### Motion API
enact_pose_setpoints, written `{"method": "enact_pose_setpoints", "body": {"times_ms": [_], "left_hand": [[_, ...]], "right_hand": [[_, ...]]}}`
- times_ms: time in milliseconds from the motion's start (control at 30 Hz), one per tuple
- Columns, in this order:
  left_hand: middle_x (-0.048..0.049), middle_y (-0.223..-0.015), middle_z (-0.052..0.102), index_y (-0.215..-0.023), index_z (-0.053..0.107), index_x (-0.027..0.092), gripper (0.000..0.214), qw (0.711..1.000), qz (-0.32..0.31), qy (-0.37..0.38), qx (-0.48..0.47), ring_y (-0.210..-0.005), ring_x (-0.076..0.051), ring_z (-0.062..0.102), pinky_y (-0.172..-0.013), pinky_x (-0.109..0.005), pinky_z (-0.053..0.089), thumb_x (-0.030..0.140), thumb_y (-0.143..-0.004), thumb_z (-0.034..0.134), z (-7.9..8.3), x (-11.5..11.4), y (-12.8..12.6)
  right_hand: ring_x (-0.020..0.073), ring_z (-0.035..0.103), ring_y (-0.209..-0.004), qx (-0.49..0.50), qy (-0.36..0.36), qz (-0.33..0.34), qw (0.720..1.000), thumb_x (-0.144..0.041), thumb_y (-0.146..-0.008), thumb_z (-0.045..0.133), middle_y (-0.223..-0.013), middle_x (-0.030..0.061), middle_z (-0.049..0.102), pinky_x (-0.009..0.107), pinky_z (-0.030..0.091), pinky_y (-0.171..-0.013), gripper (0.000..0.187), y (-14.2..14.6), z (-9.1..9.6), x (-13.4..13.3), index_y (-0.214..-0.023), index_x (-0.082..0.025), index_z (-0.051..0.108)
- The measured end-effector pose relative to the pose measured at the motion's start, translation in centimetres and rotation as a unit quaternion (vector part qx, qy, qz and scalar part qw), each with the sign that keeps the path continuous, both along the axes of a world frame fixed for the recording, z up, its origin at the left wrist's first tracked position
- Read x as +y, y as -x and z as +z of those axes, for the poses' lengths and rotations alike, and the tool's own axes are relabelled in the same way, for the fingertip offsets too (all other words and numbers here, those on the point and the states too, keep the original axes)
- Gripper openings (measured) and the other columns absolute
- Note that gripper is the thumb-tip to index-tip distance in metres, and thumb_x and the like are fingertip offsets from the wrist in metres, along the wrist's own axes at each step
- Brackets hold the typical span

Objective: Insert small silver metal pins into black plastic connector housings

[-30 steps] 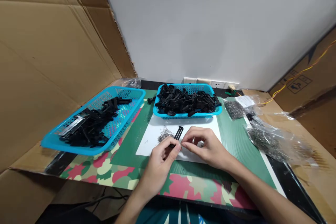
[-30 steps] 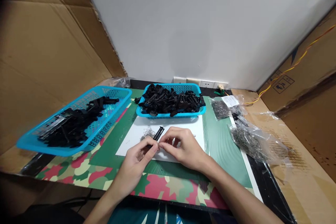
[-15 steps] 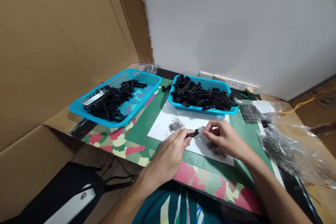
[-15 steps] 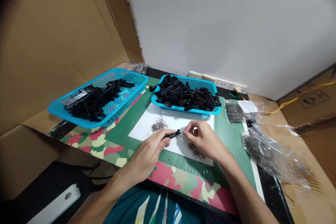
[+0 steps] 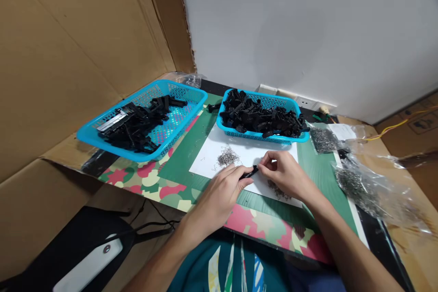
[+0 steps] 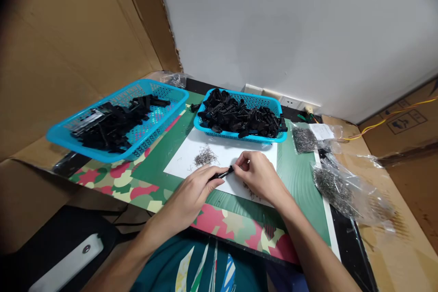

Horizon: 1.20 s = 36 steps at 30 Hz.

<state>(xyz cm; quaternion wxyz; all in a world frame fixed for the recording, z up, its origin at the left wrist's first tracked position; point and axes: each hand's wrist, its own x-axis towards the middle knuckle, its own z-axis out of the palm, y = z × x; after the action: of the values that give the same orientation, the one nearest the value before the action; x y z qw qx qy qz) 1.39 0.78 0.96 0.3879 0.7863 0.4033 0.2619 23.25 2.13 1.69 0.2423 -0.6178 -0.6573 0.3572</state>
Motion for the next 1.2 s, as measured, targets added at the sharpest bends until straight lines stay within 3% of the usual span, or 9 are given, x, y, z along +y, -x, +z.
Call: {"method": "enact_pose_setpoints", "body": {"times_ms": [333, 500, 667, 967, 1200], "left_hand": [[-0.0069, -0.127, 0.074, -0.131, 0.069, 0.025, 0.028, 1.000, 0.008, 0.023, 0.017, -0.122, -0.029, 0.066, -0.102, -0.040, 0.049, 0.035, -0.106, 0.060, 0.1, -0.2, 0.0], [-0.0064, -0.125, 0.077, -0.130, 0.071, 0.026, 0.029, 0.999, 0.011, 0.029, 0.009, -0.119, -0.029, 0.068, -0.101, -0.040, 0.050, 0.037, -0.105, 0.061, 0.0, -0.3, 0.1], [-0.0070, -0.132, 0.076, -0.133, 0.072, 0.026, 0.032, 0.999, 0.022, 0.044, 0.000, -0.127, -0.031, 0.066, -0.107, -0.042, 0.048, 0.037, -0.104, 0.063, -0.2, -0.3, 0.1], [-0.0027, -0.131, 0.078, -0.126, 0.078, 0.029, 0.028, 0.998, 0.027, 0.060, -0.005, -0.122, -0.032, 0.070, -0.104, -0.042, 0.051, 0.036, -0.103, 0.064, -0.3, 0.0, 0.0], [-0.0048, -0.133, 0.077, -0.132, 0.076, 0.025, 0.033, 0.997, 0.036, 0.062, -0.007, -0.126, -0.031, 0.068, -0.106, -0.042, 0.051, 0.035, -0.101, 0.068, 0.0, 0.0, -0.1]], "right_hand": [[0.0138, 0.051, -0.055, -0.040, 0.007, -0.018, 0.999, -0.030, -0.086, 0.062, -0.063, -0.0012, 0.061, 0.026, 0.032, -0.052, 0.017, 0.6, 0.3, -0.5, -0.072, -0.021, 0.060], [0.0147, 0.049, -0.057, -0.045, -0.028, -0.008, 0.999, -0.032, -0.089, 0.061, -0.061, -0.0007, 0.058, 0.027, 0.030, -0.053, 0.021, 0.6, 0.0, -0.5, -0.072, -0.020, 0.060], [0.0158, 0.048, -0.057, -0.089, -0.036, 0.002, 0.995, -0.033, -0.090, 0.059, -0.062, 0.0003, 0.059, 0.028, 0.029, -0.054, 0.019, 0.9, 0.3, -0.6, -0.076, -0.021, 0.061], [0.0143, 0.039, -0.053, -0.172, -0.054, 0.011, 0.984, -0.025, -0.090, 0.057, -0.059, -0.0023, 0.054, 0.028, 0.026, -0.055, 0.020, 1.7, 0.3, -0.9, -0.071, -0.023, 0.049], [0.0154, 0.046, -0.056, -0.123, -0.031, 0.023, 0.992, -0.026, -0.092, 0.057, -0.062, -0.0009, 0.058, 0.028, 0.027, -0.055, 0.019, 1.4, 1.1, -0.8, -0.073, -0.022, 0.056]]}}
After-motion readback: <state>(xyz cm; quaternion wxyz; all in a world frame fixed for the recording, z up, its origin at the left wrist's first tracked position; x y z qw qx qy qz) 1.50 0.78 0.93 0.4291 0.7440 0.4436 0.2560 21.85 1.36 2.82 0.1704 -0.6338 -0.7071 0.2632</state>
